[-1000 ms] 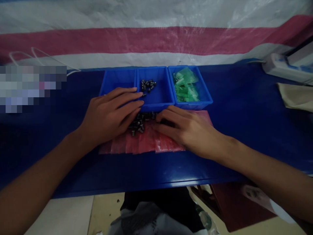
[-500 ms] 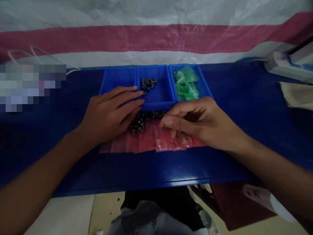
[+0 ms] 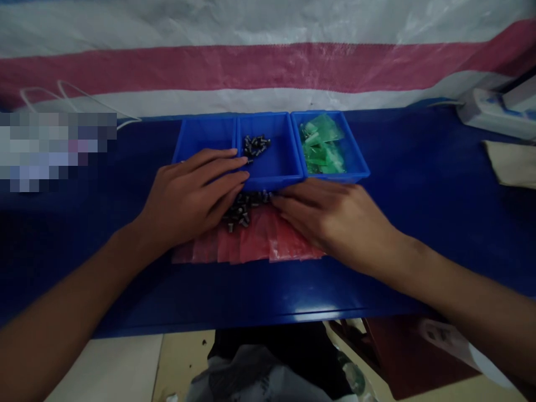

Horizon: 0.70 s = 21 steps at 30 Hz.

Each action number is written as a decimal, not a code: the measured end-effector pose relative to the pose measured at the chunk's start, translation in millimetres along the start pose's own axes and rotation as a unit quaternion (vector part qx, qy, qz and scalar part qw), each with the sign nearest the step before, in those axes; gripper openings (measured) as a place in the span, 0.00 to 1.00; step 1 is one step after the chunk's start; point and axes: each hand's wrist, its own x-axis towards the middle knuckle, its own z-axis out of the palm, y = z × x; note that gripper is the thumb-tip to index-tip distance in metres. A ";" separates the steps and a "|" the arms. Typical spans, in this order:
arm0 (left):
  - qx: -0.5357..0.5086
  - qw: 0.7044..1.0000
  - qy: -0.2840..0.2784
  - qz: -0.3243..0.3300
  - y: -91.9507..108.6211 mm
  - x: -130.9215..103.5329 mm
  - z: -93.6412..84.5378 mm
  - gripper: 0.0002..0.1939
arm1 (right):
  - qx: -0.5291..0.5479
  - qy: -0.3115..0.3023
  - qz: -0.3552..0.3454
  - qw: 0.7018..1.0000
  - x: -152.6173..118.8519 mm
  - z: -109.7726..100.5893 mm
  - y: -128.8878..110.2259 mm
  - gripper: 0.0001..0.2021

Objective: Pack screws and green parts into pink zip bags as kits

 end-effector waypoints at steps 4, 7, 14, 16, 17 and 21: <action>-0.005 1.000 0.001 0.001 -0.5 -0.8 0.6 0.11 | -0.100 -0.020 -0.085 0.991 -0.3 8.6 4.9 0.15; -0.001 1.000 -0.001 -0.007 -1.0 -1.3 0.9 0.11 | -0.048 0.001 -0.081 0.996 0.6 10.6 7.2 0.16; -0.010 1.000 -0.002 -0.003 -1.4 -1.1 0.3 0.12 | 0.281 0.076 0.027 0.956 6.2 -1.0 -0.5 0.08; -0.025 0.999 -0.016 -0.019 -1.2 -0.9 -1.4 0.13 | 0.395 0.083 0.090 0.911 7.7 -4.8 -3.1 0.04; -0.034 0.999 -0.025 -0.027 -1.1 -0.7 -2.4 0.14 | 0.433 0.086 0.107 0.891 8.4 -5.9 -3.7 0.04; -0.037 0.998 -0.029 -0.028 -1.0 -0.1 -5.0 0.14 | 0.502 0.074 0.118 0.853 10.2 -7.7 -2.9 0.04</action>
